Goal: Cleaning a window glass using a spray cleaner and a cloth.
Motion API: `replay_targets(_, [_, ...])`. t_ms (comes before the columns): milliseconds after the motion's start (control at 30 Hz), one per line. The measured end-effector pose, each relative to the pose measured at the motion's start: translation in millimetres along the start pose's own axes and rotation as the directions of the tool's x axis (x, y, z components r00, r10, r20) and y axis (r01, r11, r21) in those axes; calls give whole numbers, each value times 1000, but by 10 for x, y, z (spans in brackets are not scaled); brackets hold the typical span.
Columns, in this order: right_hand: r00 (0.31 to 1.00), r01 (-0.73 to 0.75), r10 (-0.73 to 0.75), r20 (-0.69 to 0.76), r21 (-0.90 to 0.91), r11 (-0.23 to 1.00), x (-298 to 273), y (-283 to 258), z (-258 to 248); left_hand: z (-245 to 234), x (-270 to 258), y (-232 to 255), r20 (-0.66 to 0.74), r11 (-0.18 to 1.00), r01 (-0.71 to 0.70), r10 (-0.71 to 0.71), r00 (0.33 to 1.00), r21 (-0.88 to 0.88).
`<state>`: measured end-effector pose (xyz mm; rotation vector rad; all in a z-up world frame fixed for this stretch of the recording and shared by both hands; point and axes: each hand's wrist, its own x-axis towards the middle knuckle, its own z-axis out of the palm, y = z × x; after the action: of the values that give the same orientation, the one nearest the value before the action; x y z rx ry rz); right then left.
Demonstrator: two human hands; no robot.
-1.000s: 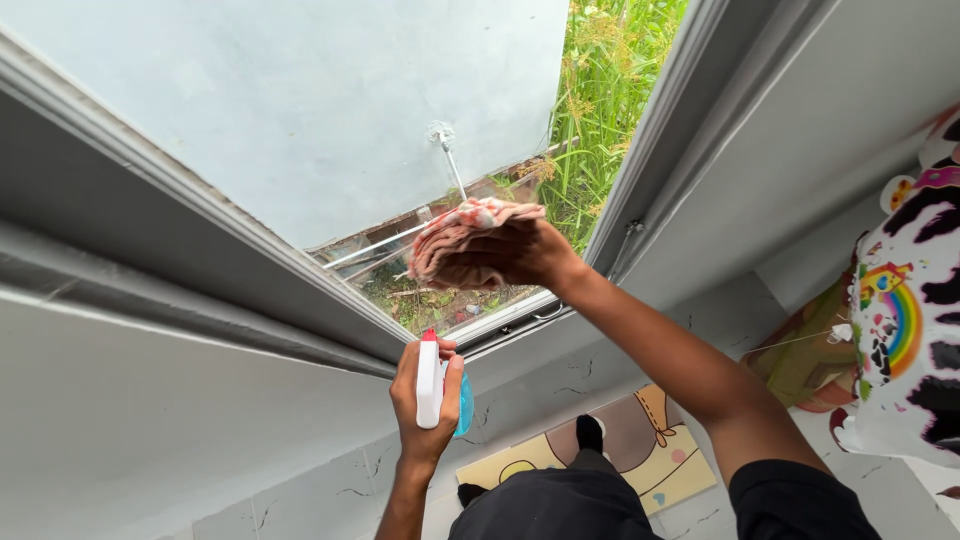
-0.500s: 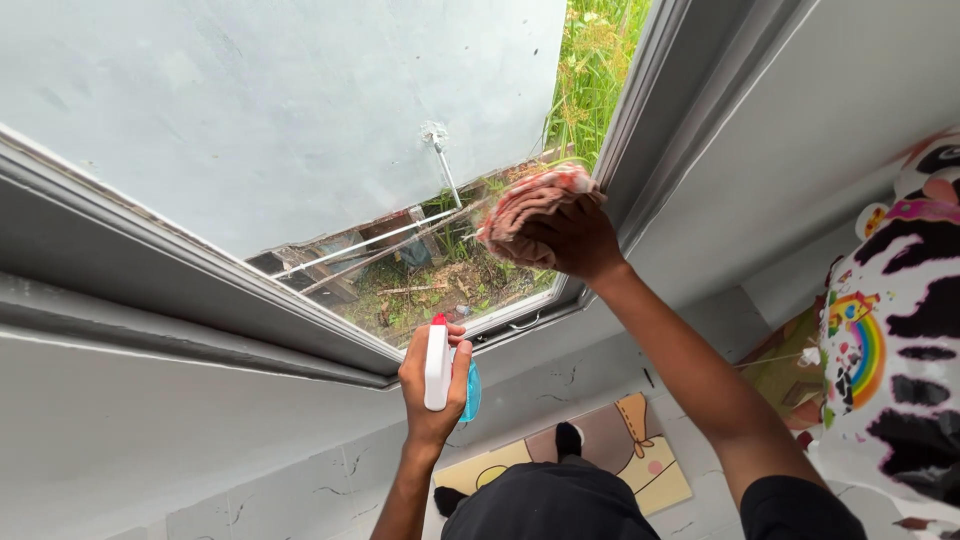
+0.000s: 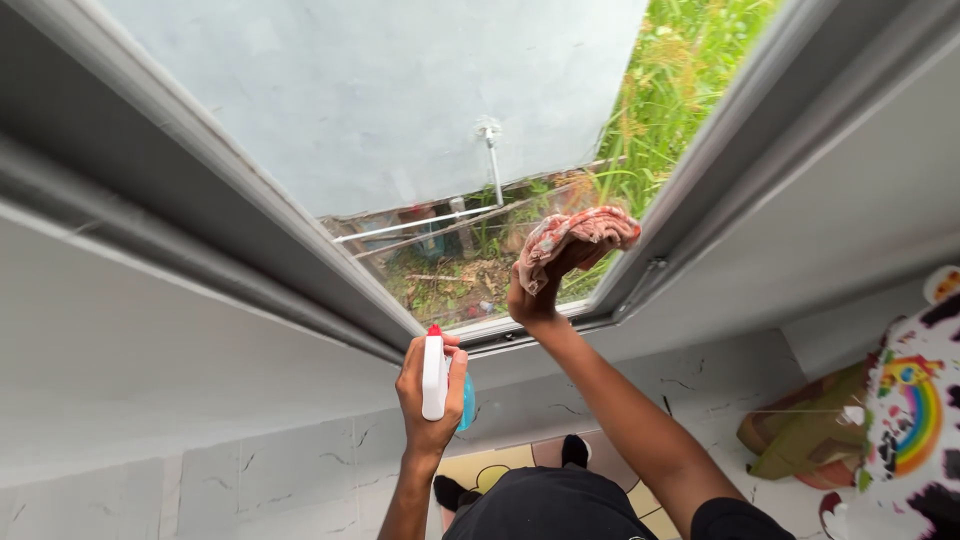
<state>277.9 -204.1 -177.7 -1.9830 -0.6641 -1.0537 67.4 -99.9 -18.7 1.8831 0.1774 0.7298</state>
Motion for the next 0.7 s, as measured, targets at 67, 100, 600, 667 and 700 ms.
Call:
replay_targets(67, [995, -82, 81, 54, 14, 997, -146, -134, 195, -102, -27, -22, -12, 1000, -3, 3, 1000, 14])
replay_targets(100, [995, -81, 80, 60, 23, 996, -200, -214, 290, -159, -40, -38, -19, 1000, 2, -2, 1000, 20])
replay_targets(600, [795, -584, 519, 313, 162, 795, -444, -1076, 899, -836, -74, -379, 47, 998, 61, -63, 997, 24])
replay_targets(667, [938, -346, 335, 86, 238, 908, -229, -1289, 789, -906, -66, -411, 71, 998, 68, -67, 995, -4])
replay_targets(700, [937, -349, 340, 80, 233, 908, -174, -1367, 763, -942, -72, -447, 79, 998, 65, -65, 995, -6])
